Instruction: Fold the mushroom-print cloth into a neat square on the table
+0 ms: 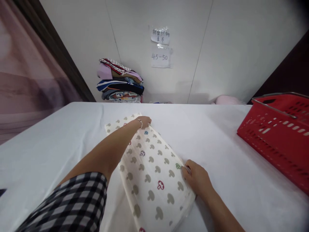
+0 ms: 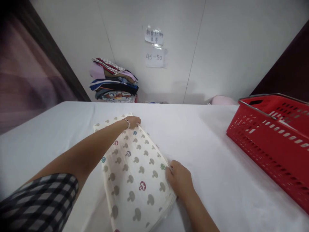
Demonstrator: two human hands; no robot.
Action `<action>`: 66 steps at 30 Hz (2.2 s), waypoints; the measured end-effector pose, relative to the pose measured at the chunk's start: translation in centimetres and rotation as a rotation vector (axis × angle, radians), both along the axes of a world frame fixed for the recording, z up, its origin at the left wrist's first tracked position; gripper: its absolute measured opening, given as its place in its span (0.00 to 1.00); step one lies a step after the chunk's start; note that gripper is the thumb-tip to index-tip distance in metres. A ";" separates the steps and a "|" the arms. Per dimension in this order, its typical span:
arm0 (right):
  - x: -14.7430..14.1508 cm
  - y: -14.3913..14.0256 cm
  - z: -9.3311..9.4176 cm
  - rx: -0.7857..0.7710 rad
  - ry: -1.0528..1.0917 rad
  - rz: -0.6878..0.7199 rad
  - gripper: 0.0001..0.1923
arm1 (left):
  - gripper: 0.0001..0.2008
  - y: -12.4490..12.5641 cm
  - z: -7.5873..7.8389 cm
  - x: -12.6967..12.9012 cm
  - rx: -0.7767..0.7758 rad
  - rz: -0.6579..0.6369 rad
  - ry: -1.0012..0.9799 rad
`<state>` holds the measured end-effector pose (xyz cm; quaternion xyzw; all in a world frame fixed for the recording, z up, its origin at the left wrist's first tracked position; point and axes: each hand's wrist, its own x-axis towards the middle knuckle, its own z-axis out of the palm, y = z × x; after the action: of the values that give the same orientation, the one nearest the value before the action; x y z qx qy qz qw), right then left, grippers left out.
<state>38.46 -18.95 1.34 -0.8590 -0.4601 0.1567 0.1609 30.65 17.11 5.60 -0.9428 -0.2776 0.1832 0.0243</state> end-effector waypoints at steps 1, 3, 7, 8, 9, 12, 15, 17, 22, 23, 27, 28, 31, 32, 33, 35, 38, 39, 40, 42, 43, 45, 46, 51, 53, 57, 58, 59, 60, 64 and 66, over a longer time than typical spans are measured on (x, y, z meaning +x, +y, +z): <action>0.0 0.0 0.0 -0.002 0.002 -0.001 0.09 | 0.16 0.0 -0.1 -0.3 -0.001 -0.002 -0.020; 0.0 0.0 0.0 -0.005 0.002 -0.004 0.10 | 0.15 0.1 -0.3 -0.6 -0.004 -0.010 -0.054; 0.0 0.0 0.0 -0.005 0.012 -0.006 0.10 | 0.15 0.1 -0.9 -0.7 -0.015 -0.032 -0.085; 0.1 0.0 0.0 -0.003 0.014 -0.007 0.10 | 0.15 0.1 -1.1 -0.7 -0.017 -0.033 -0.088; 0.1 0.0 0.0 -0.001 0.014 -0.009 0.10 | 0.16 0.1 -1.3 -0.6 -0.018 -0.031 -0.091; 0.0 0.0 -0.1 0.003 0.009 -0.016 0.10 | 0.18 0.3 -1.9 -0.4 -0.019 -0.019 -0.092; 0.0 0.0 0.0 -0.003 0.009 -0.017 0.10 | 0.20 0.9 -2.0 -0.4 -0.022 -0.015 -0.065; -0.1 -0.1 0.1 -0.005 0.010 -0.015 0.10 | 0.21 1.5 -1.9 -0.4 -0.018 -0.010 -0.047; -0.1 -0.1 0.1 0.000 0.028 -0.014 0.11 | 0.20 2.8 -1.7 -0.2 -0.004 0.002 -0.038; -0.1 -0.1 0.0 -0.002 0.029 -0.014 0.11 | 0.20 3.0 -1.6 -0.2 -0.003 0.001 -0.038; 0.0 -0.1 -0.4 -0.017 0.021 -0.018 0.11 | 0.18 3.3 -1.6 -0.2 0.013 -0.007 -0.050; 0.0 -0.1 -0.5 -0.019 0.018 -0.014 0.11 | 0.18 3.3 -1.7 -0.3 0.018 -0.010 -0.057; 0.0 -0.1 -0.6 -0.026 0.017 -0.005 0.12 | 0.19 3.1 -2.0 -0.7 0.031 -0.012 -0.083; 0.0 -0.1 -0.5 -0.029 0.020 -0.006 0.12 | 0.19 3.1 -2.1 -0.8 0.031 -0.011 -0.088; 0.0 -0.2 -0.5 -0.030 0.022 -0.008 0.12 | 0.20 3.0 -2.1 -0.8 0.029 -0.010 -0.091; 0.0 -0.1 -0.4 -0.029 0.028 -0.013 0.12 | 0.19 3.0 -2.0 -0.7 0.020 -0.011 -0.092; 0.0 -0.1 -0.4 -0.026 0.035 -0.013 0.11 | 0.19 3.1 -1.9 -0.5 0.007 -0.009 -0.094; 0.0 -0.1 -0.5 -0.028 0.038 -0.012 0.11 | 0.19 3.1 -2.0 -0.5 0.003 -0.004 -0.096; 0.0 -0.1 -0.5 -0.029 0.040 -0.011 0.11 | 0.20 3.2 -2.0 -0.5 0.001 0.001 -0.099; 0.1 -0.1 -0.6 -0.029 0.045 -0.009 0.12 | 0.20 3.2 -2.2 -0.5 -0.003 0.011 -0.109; 0.1 -0.1 -0.6 -0.027 0.048 -0.009 0.12 | 0.20 3.3 -2.3 -0.5 -0.006 0.015 -0.114; 0.1 -0.2 -0.6 -0.021 0.049 -0.010 0.12 | 0.20 3.4 -2.3 -0.6 -0.012 0.025 -0.121; 0.1 -0.2 -0.6 -0.021 0.049 -0.011 0.12 | 0.20 3.4 -2.3 -0.7 -0.015 0.033 -0.120; 0.2 -0.3 -0.7 -0.036 0.053 -0.007 0.13 | 0.20 3.5 -1.6 -1.0 -0.004 0.071 -0.092; 0.2 -0.3 -0.8 -0.035 0.051 -0.006 0.13 | 0.20 3.5 -1.4 -1.0 0.009 0.074 -0.080; 0.1 -0.3 -0.8 -0.034 0.051 -0.017 0.13 | 0.20 3.8 -1.2 -0.9 0.037 0.064 -0.054; 0.1 -0.3 -0.7 -0.035 0.055 -0.019 0.13 | 0.20 3.9 -1.2 -0.8 0.045 0.059 -0.053; 0.1 -0.3 -0.7 -0.037 0.058 -0.021 0.13 | 0.19 3.9 -1.2 -0.8 0.055 0.054 -0.056; 0.0 -0.3 -0.7 -0.039 0.063 -0.024 0.13 | 0.18 3.9 -1.3 -0.8 0.064 0.049 -0.062; 0.0 -0.3 -0.7 -0.032 0.080 -0.022 0.14 | 0.16 3.9 -1.6 -1.1 0.090 0.036 -0.108; 0.1 -0.3 -0.8 -0.027 0.082 -0.019 0.14 | 0.16 4.0 -1.7 -1.3 0.089 0.029 -0.127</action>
<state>38.55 -19.28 0.57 -0.8583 -0.4427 0.1963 0.1694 29.35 21.07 3.86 -0.9464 -0.2999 0.1108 0.0457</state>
